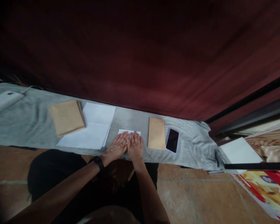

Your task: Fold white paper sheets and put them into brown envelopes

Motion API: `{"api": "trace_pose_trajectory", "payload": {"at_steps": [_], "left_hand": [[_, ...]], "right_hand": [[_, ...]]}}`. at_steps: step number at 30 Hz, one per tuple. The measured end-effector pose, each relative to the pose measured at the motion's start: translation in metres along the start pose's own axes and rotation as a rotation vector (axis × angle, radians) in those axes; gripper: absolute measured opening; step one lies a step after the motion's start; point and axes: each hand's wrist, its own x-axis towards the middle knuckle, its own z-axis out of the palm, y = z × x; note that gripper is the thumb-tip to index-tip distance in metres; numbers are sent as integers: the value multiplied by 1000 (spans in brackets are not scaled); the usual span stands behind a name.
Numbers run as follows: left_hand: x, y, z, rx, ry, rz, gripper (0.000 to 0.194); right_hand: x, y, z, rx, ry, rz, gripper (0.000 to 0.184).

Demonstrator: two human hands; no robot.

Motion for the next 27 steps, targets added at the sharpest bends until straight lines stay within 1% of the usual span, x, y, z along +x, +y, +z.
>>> {"api": "trace_pose_trajectory", "payload": {"at_steps": [4,7,13,17,20,22,27], "left_hand": [[-2,0,-3,3,13,-32,55],[-4,-2,-6,29,22,-42,57],[-11,-10,-5,71,29,-48,67],[-20,-16,-2,96,46,-65,73],[-27,-18,-3,113,66,-70,73],[-29,-18,-4,118,72,-62,73],[-28,-18,-4,130,64,-55,70]], "right_hand": [[-1,7,0,-27,-3,35,53],[-3,13,0,-42,32,50,56],[-8,19,-1,-73,96,69,58],[-9,21,0,-74,128,59,58],[-4,17,-1,-66,151,86,55],[1,12,-3,-59,136,79,53],[8,-2,-3,-27,26,-49,50]]}}
